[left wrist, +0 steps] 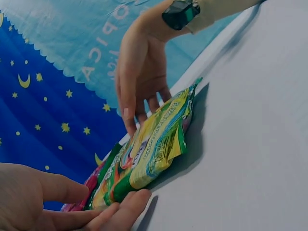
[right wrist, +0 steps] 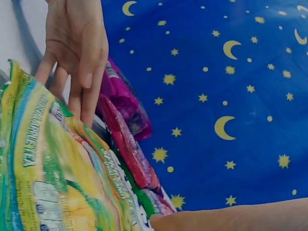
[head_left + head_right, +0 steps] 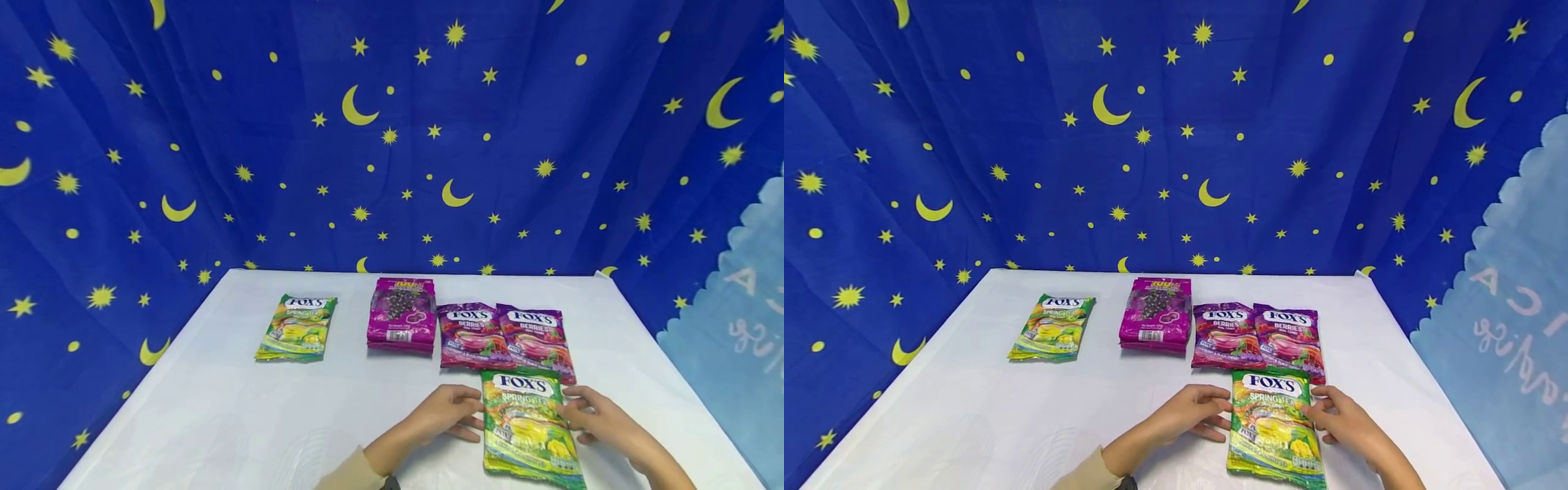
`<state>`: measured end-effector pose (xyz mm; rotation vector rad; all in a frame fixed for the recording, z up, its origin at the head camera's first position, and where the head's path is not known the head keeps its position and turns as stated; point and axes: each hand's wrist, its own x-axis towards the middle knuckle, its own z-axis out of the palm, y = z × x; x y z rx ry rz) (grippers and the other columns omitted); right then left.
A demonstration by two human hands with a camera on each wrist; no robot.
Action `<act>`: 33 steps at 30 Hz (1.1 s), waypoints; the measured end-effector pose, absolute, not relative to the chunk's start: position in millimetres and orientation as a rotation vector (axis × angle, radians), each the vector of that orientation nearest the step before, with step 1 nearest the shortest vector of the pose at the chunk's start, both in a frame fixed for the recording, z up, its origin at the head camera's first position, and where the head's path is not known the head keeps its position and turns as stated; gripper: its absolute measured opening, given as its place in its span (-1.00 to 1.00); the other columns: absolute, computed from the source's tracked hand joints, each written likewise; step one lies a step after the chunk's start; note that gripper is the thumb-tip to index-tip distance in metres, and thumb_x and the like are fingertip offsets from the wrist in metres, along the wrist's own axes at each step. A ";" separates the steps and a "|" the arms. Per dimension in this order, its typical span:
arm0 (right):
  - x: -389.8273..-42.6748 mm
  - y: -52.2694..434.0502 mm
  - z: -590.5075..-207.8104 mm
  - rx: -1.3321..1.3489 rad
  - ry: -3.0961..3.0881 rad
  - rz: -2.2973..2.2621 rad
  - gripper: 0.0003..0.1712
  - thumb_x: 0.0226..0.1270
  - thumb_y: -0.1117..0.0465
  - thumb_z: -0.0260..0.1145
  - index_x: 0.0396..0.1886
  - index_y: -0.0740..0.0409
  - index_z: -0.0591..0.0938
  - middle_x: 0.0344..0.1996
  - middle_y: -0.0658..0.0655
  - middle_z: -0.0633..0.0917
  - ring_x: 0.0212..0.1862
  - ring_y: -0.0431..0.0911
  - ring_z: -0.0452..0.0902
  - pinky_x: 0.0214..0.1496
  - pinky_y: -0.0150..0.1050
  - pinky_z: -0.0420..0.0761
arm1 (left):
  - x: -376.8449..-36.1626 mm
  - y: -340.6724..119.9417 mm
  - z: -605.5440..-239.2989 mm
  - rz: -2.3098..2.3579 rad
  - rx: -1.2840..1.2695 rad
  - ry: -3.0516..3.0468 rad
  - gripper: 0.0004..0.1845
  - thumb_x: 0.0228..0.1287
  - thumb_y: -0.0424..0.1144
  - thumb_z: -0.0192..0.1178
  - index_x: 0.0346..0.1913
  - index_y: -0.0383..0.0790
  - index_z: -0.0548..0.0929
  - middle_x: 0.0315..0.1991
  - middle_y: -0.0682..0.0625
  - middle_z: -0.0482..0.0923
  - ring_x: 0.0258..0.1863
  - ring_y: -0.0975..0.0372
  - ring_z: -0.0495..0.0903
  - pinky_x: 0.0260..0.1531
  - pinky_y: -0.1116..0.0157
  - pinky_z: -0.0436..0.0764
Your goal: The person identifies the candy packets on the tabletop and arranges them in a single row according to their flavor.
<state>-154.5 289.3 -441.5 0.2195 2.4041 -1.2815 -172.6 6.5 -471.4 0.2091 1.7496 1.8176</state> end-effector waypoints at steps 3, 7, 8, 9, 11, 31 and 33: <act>-152.5 290.2 -446.8 0.255 2.353 -1.292 -0.11 0.38 -0.11 0.21 0.28 0.59 0.20 -0.16 0.22 0.60 -0.19 0.02 0.61 -0.19 -0.08 0.68 | -173.7 8.4 -475.5 1.827 0.196 1.736 -0.60 0.39 -0.40 0.07 0.22 -0.54 0.43 -0.12 -0.11 0.63 -0.22 0.02 0.68 -0.36 0.17 0.71; -152.3 288.1 -448.8 0.260 2.344 -1.288 -0.10 0.38 -0.10 0.22 0.29 0.61 0.19 -0.18 0.18 0.62 -0.20 0.00 0.61 -0.17 -0.05 0.67 | -173.9 7.4 -478.9 1.833 0.218 1.710 -0.58 0.36 -0.45 0.07 0.24 -0.52 0.42 -0.11 -0.10 0.60 -0.20 0.07 0.66 -0.37 0.16 0.71; -152.1 286.9 -448.8 0.261 2.349 -1.287 -0.12 0.38 -0.07 0.22 0.28 0.62 0.19 -0.20 0.17 0.62 -0.21 -0.01 0.60 -0.18 -0.06 0.67 | -173.3 7.0 -479.2 1.835 0.222 1.704 -0.58 0.35 -0.46 0.07 0.25 -0.51 0.42 -0.11 -0.09 0.59 -0.20 0.09 0.65 -0.38 0.16 0.71; -151.9 285.9 -449.4 0.264 2.353 -1.287 -0.14 0.38 -0.03 0.24 0.28 0.62 0.19 -0.21 0.16 0.62 -0.23 -0.02 0.60 -0.19 -0.07 0.67 | -172.7 6.5 -479.7 1.842 0.228 1.694 -0.58 0.34 -0.48 0.06 0.25 -0.49 0.42 -0.12 -0.09 0.58 -0.20 0.10 0.65 -0.38 0.16 0.71; -151.2 283.8 -450.4 0.272 2.346 -1.309 -0.19 0.37 0.06 0.25 0.28 0.61 0.19 -0.24 0.15 0.61 -0.25 -0.04 0.58 -0.20 -0.11 0.67 | -171.4 5.2 -480.8 1.856 0.235 1.679 -0.57 0.32 -0.49 0.06 0.25 -0.47 0.44 -0.12 -0.09 0.57 -0.21 0.13 0.64 -0.39 0.16 0.71; -136.0 269.3 -458.8 0.344 2.250 -1.396 -0.23 0.35 0.16 0.26 0.30 0.54 0.12 -0.33 0.14 0.62 -0.29 -0.01 0.62 -0.21 -0.09 0.68 | -164.2 4.4 -487.9 1.889 0.263 1.762 -0.73 0.34 -0.34 0.18 0.06 -0.29 0.57 -0.21 -0.04 0.57 -0.30 0.17 0.63 -0.50 0.17 0.70; -133.6 268.0 -458.2 0.342 2.254 -1.376 -0.25 0.36 0.16 0.26 0.29 0.54 0.14 -0.33 0.13 0.62 -0.30 -0.01 0.61 -0.22 -0.10 0.67 | -163.8 3.9 -488.7 1.890 0.274 1.769 -0.73 0.32 -0.34 0.20 0.06 -0.27 0.57 -0.20 -0.03 0.57 -0.30 0.17 0.63 -0.53 0.18 0.70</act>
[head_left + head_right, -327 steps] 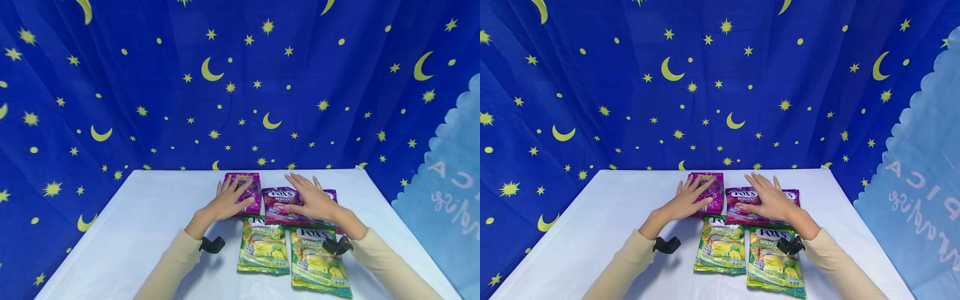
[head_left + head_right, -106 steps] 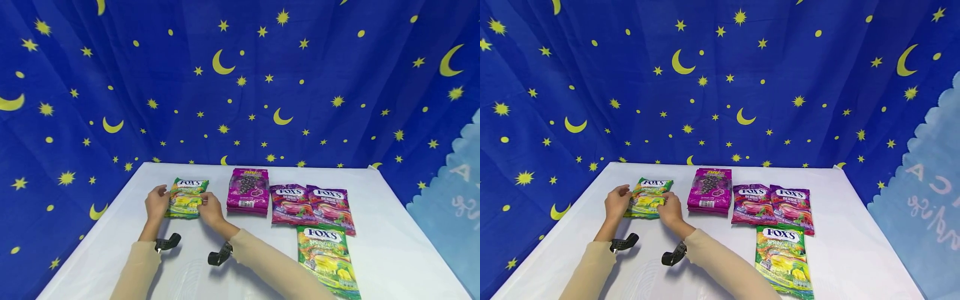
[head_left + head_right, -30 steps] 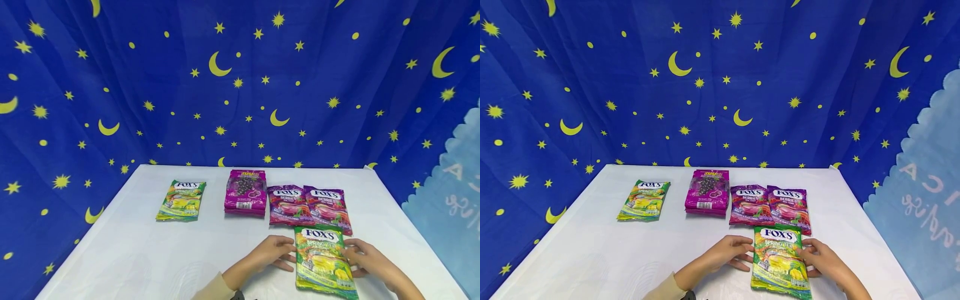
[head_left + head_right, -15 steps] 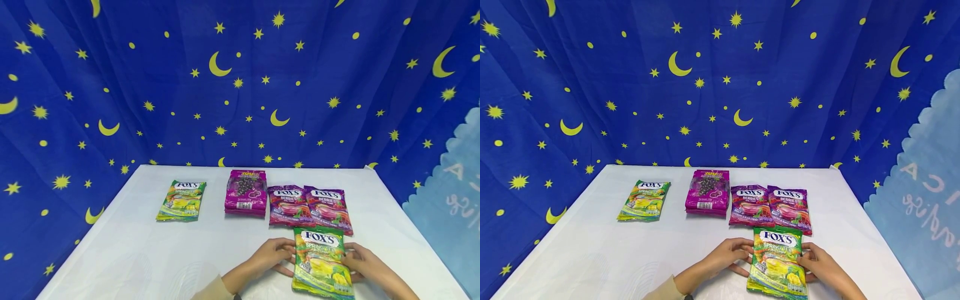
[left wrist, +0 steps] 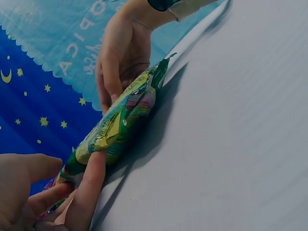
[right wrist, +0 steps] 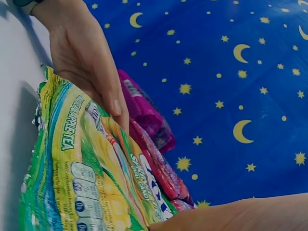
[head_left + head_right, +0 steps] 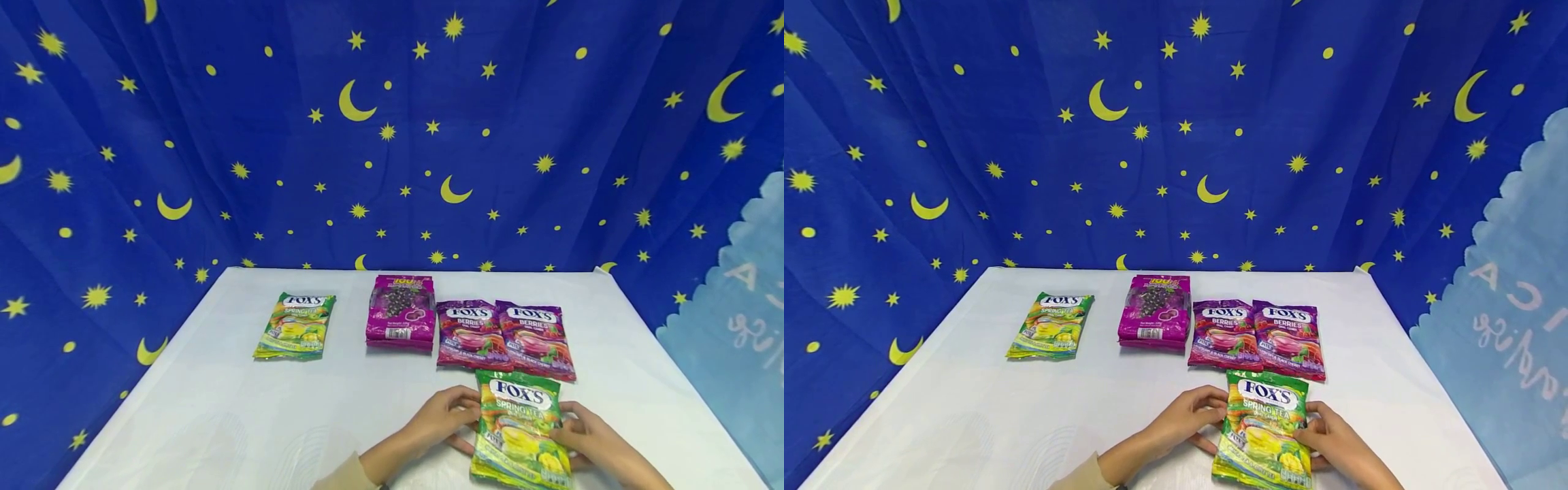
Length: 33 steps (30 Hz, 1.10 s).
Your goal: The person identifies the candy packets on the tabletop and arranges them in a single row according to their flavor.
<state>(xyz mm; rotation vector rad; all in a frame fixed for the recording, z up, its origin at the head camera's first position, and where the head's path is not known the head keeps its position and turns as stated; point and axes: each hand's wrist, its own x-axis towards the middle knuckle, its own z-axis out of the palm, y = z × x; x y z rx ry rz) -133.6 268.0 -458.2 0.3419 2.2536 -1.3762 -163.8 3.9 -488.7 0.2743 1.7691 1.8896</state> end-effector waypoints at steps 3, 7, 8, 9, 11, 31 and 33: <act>-130.0 266.5 -457.2 0.332 2.266 -1.334 -0.26 0.35 0.13 0.27 0.26 0.53 0.17 -0.35 0.12 0.60 -0.37 -0.04 0.59 -0.27 -0.16 0.66 | -163.7 2.9 -489.8 1.883 0.285 1.771 -0.72 0.30 -0.32 0.23 0.05 -0.23 0.56 -0.18 -0.03 0.57 -0.28 0.15 0.64 -0.54 0.18 0.69; -123.0 265.8 -456.6 0.326 2.208 -1.339 -0.19 0.33 0.07 0.30 0.28 0.50 0.13 -0.33 0.12 0.60 -0.40 -0.05 0.58 -0.32 -0.22 0.62 | -163.4 0.5 -490.8 1.854 0.284 1.774 -0.71 0.27 -0.31 0.27 0.04 -0.17 0.56 -0.17 -0.02 0.60 -0.24 0.15 0.64 -0.56 0.20 0.69; -120.8 266.2 -456.7 0.319 2.181 -1.356 -0.17 0.33 0.06 0.30 0.29 0.50 0.11 -0.32 0.11 0.60 -0.39 -0.05 0.60 -0.32 -0.23 0.61 | -163.2 -0.2 -490.9 1.847 0.289 1.773 -0.71 0.27 -0.31 0.27 0.04 -0.16 0.56 -0.17 -0.01 0.60 -0.23 0.15 0.64 -0.56 0.21 0.69; -118.6 267.0 -456.5 0.300 2.148 -1.377 -0.14 0.33 0.04 0.29 0.30 0.51 0.09 -0.30 0.12 0.61 -0.38 -0.03 0.61 -0.31 -0.24 0.62 | -162.9 -1.1 -490.9 1.840 0.297 1.768 -0.71 0.27 -0.31 0.27 0.04 -0.16 0.55 -0.17 -0.01 0.61 -0.23 0.15 0.64 -0.56 0.21 0.69; -114.9 269.0 -456.3 0.254 2.067 -1.440 -0.11 0.36 0.03 0.26 0.33 0.52 0.03 -0.26 0.13 0.63 -0.31 0.00 0.64 -0.26 -0.21 0.65 | -162.2 -2.9 -491.2 1.828 0.325 1.752 -0.70 0.28 -0.30 0.26 0.06 -0.14 0.54 -0.18 -0.01 0.62 -0.22 0.15 0.64 -0.54 0.21 0.69; -107.7 264.1 -454.9 0.202 1.795 -1.657 0.00 0.38 0.10 0.26 0.39 0.48 -0.21 -0.11 0.17 0.63 -0.11 0.11 0.64 -0.03 -0.02 0.64 | -160.5 -14.1 -484.8 1.808 0.393 1.656 -0.70 0.29 -0.35 0.22 0.06 -0.22 0.47 -0.20 -0.12 0.70 -0.26 0.13 0.66 -0.62 0.25 0.67; -109.4 261.5 -456.0 0.164 1.790 -1.666 -0.05 0.39 0.12 0.24 0.38 0.49 -0.18 -0.10 0.18 0.64 -0.11 0.12 0.64 -0.04 -0.01 0.64 | -160.4 -16.7 -483.8 1.801 0.374 1.686 -0.70 0.28 -0.36 0.23 0.04 -0.24 0.46 -0.22 -0.11 0.70 -0.29 0.13 0.66 -0.63 0.24 0.67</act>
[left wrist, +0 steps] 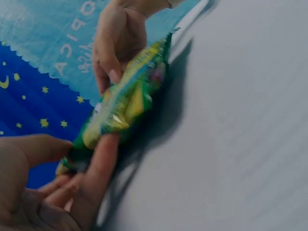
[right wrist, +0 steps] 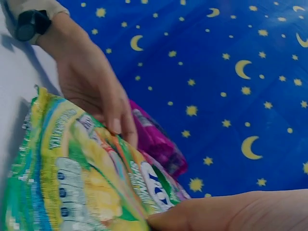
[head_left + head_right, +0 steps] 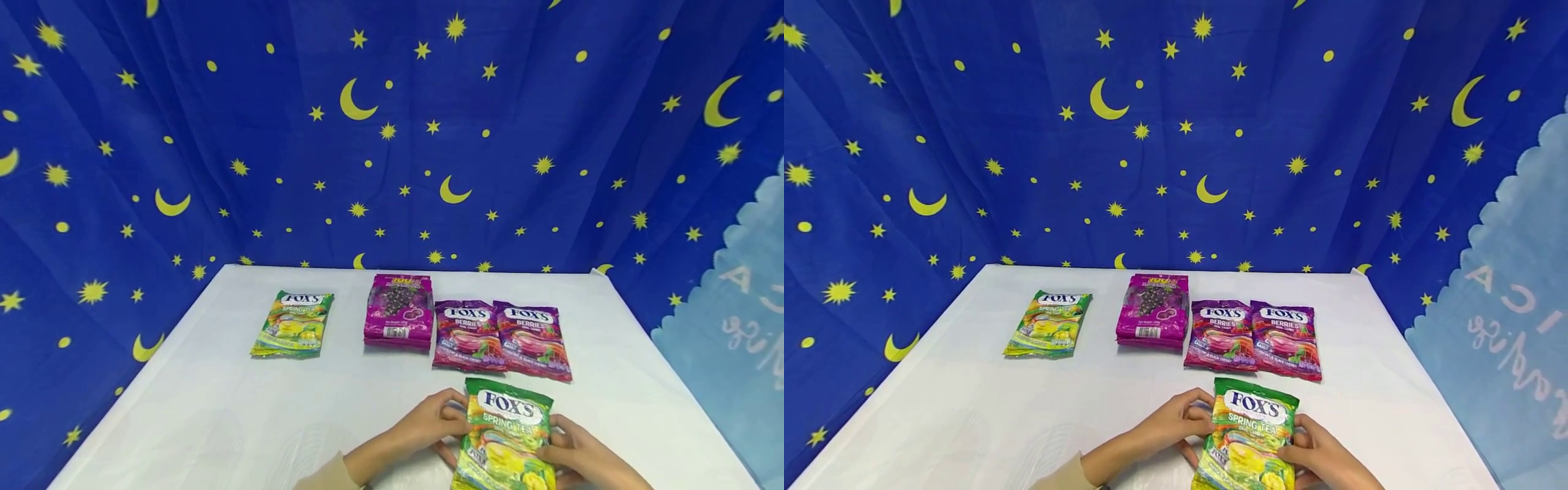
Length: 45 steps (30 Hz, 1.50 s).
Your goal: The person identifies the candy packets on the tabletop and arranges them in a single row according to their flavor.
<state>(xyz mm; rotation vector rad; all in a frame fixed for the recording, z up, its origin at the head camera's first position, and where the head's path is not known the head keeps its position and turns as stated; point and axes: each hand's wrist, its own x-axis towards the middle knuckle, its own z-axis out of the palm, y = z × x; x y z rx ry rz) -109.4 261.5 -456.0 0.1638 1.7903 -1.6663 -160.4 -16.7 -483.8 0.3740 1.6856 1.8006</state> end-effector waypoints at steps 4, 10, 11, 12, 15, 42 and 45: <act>-116.1 253.6 -459.1 0.070 1.830 -1.670 -0.21 0.41 0.14 0.21 0.34 0.48 0.00 -0.09 0.18 0.66 -0.13 0.11 0.65 -0.09 -0.03 0.66 | -160.9 -24.0 -479.3 1.804 0.325 1.765 -0.67 0.23 -0.40 0.25 0.04 -0.32 0.46 -0.29 -0.11 0.70 -0.38 0.14 0.63 -0.63 0.24 0.67; -128.1 237.4 -464.0 -0.036 1.928 -1.664 -0.27 0.41 0.17 0.21 0.31 0.52 0.09 -0.09 0.18 0.67 -0.17 0.06 0.65 -0.18 -0.05 0.68 | -164.7 -38.6 -472.0 1.795 0.254 1.879 -0.61 0.20 -0.42 0.27 0.10 -0.36 0.51 -0.35 -0.10 0.69 -0.46 0.18 0.60 -0.67 0.24 0.65; -129.7 234.5 -464.6 -0.034 1.935 -1.668 -0.26 0.40 0.18 0.22 0.31 0.52 0.08 -0.10 0.18 0.68 -0.18 0.07 0.65 -0.19 -0.05 0.68 | -165.4 -41.3 -471.0 1.791 0.248 1.893 -0.60 0.20 -0.42 0.28 0.11 -0.35 0.51 -0.35 -0.09 0.69 -0.47 0.18 0.59 -0.67 0.24 0.65; -131.6 231.4 -464.9 -0.040 1.931 -1.681 -0.25 0.39 0.19 0.22 0.32 0.53 0.07 -0.09 0.20 0.68 -0.18 0.08 0.66 -0.20 -0.04 0.68 | -166.3 -44.0 -470.0 1.788 0.245 1.903 -0.60 0.20 -0.41 0.29 0.11 -0.34 0.51 -0.35 -0.08 0.68 -0.47 0.18 0.58 -0.68 0.23 0.65; -136.7 222.5 -464.1 -0.045 1.907 -1.729 -0.26 0.38 0.22 0.24 0.31 0.50 0.08 -0.08 0.22 0.68 -0.18 0.12 0.67 -0.22 -0.02 0.68 | -168.5 -52.3 -466.9 1.795 0.252 1.924 -0.59 0.21 -0.41 0.29 0.12 -0.33 0.50 -0.36 -0.08 0.68 -0.49 0.19 0.55 -0.68 0.22 0.65; -168.3 181.1 -437.6 -0.207 2.047 -1.831 -0.20 0.31 0.22 0.32 0.36 0.44 0.11 0.03 0.35 0.61 -0.16 0.12 0.66 -0.24 -0.04 0.68 | -189.4 -92.6 -446.4 1.908 0.189 2.039 -0.43 0.22 -0.36 0.28 0.30 -0.40 0.41 -0.25 -0.15 0.69 -0.33 0.13 0.69 -0.43 0.18 0.70; -170.3 179.3 -438.1 -0.196 2.052 -1.825 -0.21 0.31 0.21 0.33 0.35 0.43 0.13 0.02 0.34 0.62 -0.16 0.11 0.66 -0.24 -0.05 0.69 | -189.3 -95.6 -445.4 1.906 0.189 2.043 -0.43 0.24 -0.34 0.27 0.30 -0.40 0.40 -0.22 -0.16 0.69 -0.32 0.12 0.69 -0.42 0.18 0.70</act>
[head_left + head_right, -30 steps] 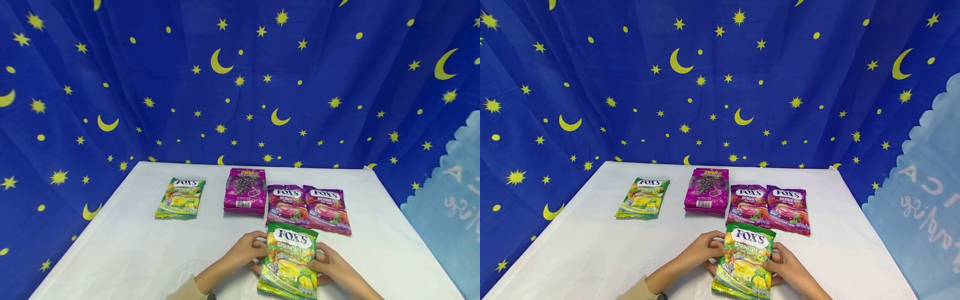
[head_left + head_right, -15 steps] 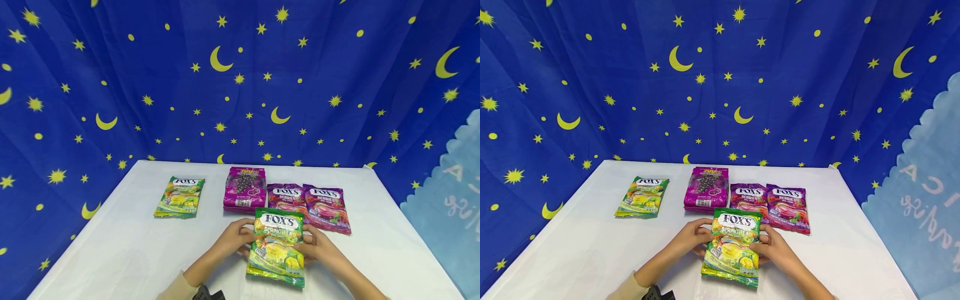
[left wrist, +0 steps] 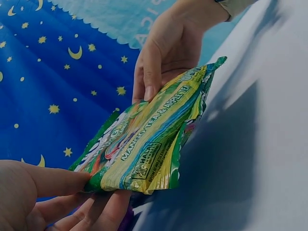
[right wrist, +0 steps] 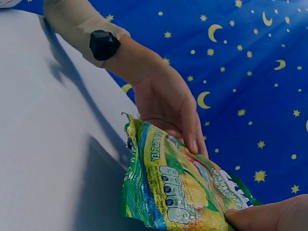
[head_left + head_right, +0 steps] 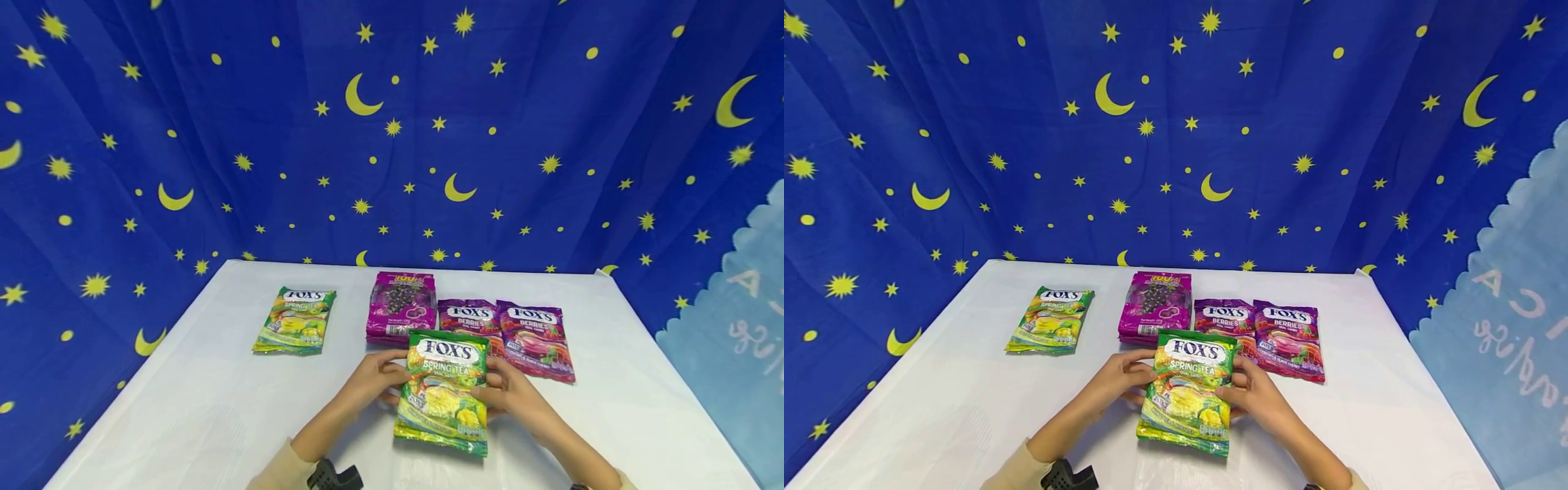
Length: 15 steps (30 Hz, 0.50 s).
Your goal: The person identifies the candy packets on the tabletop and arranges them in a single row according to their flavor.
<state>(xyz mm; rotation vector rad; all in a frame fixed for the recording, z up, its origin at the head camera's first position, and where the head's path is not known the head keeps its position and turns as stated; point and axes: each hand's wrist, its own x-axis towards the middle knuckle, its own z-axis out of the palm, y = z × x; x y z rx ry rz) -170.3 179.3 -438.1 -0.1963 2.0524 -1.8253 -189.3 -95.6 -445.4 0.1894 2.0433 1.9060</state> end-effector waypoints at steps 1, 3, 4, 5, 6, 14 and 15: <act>-171.2 178.8 -438.6 -0.197 2.055 -1.826 -0.22 0.31 0.21 0.33 0.34 0.43 0.15 0.02 0.33 0.62 -0.16 0.10 0.67 -0.24 -0.05 0.69 | -189.2 -96.3 -444.5 1.905 0.191 2.044 -0.43 0.25 -0.34 0.26 0.31 -0.41 0.40 -0.21 -0.17 0.69 -0.31 0.12 0.69 -0.41 0.18 0.70; -173.3 177.4 -438.6 -0.209 2.054 -1.829 -0.25 0.31 0.21 0.33 0.32 0.43 0.17 0.01 0.33 0.63 -0.15 0.11 0.67 -0.24 -0.05 0.69 | -189.3 -98.1 -442.7 1.904 0.195 2.048 -0.42 0.27 -0.33 0.25 0.31 -0.42 0.38 -0.19 -0.18 0.68 -0.29 0.11 0.69 -0.40 0.18 0.70; -174.6 176.5 -438.4 -0.219 2.053 -1.831 -0.26 0.31 0.21 0.33 0.31 0.43 0.18 0.01 0.33 0.63 -0.15 0.11 0.67 -0.24 -0.05 0.69 | -189.6 -99.2 -441.3 1.905 0.194 2.050 -0.43 0.27 -0.33 0.24 0.32 -0.42 0.38 -0.19 -0.18 0.68 -0.29 0.11 0.69 -0.39 0.18 0.70; -176.0 175.5 -438.0 -0.232 2.052 -1.832 -0.27 0.32 0.21 0.32 0.30 0.43 0.19 0.01 0.34 0.63 -0.15 0.11 0.67 -0.24 -0.05 0.69 | -190.1 -100.4 -440.1 1.908 0.192 2.052 -0.43 0.28 -0.33 0.24 0.32 -0.42 0.38 -0.18 -0.18 0.68 -0.28 0.10 0.69 -0.39 0.18 0.70; -177.5 174.4 -437.3 -0.244 2.051 -1.836 -0.27 0.32 0.21 0.33 0.30 0.43 0.19 0.01 0.34 0.63 -0.15 0.11 0.67 -0.24 -0.06 0.69 | -190.9 -101.7 -438.5 1.912 0.191 2.053 -0.43 0.29 -0.32 0.24 0.32 -0.43 0.38 -0.17 -0.18 0.68 -0.27 0.10 0.69 -0.38 0.18 0.70; -194.3 163.8 -430.5 -0.309 2.046 -1.843 -0.28 0.32 0.25 0.31 0.34 0.39 0.19 0.01 0.35 0.63 -0.12 0.10 0.67 -0.19 -0.05 0.69 | -204.0 -114.2 -432.6 1.924 0.194 2.088 -0.47 0.33 -0.26 0.21 0.30 -0.42 0.42 -0.10 -0.20 0.67 -0.23 0.08 0.68 -0.31 0.16 0.69; -196.4 162.0 -429.8 -0.305 2.047 -1.844 -0.28 0.32 0.25 0.31 0.34 0.39 0.19 0.02 0.35 0.63 -0.12 0.10 0.67 -0.18 -0.05 0.69 | -205.6 -115.6 -431.9 1.926 0.185 2.091 -0.47 0.33 -0.26 0.21 0.30 -0.41 0.42 -0.10 -0.20 0.67 -0.23 0.08 0.68 -0.31 0.16 0.69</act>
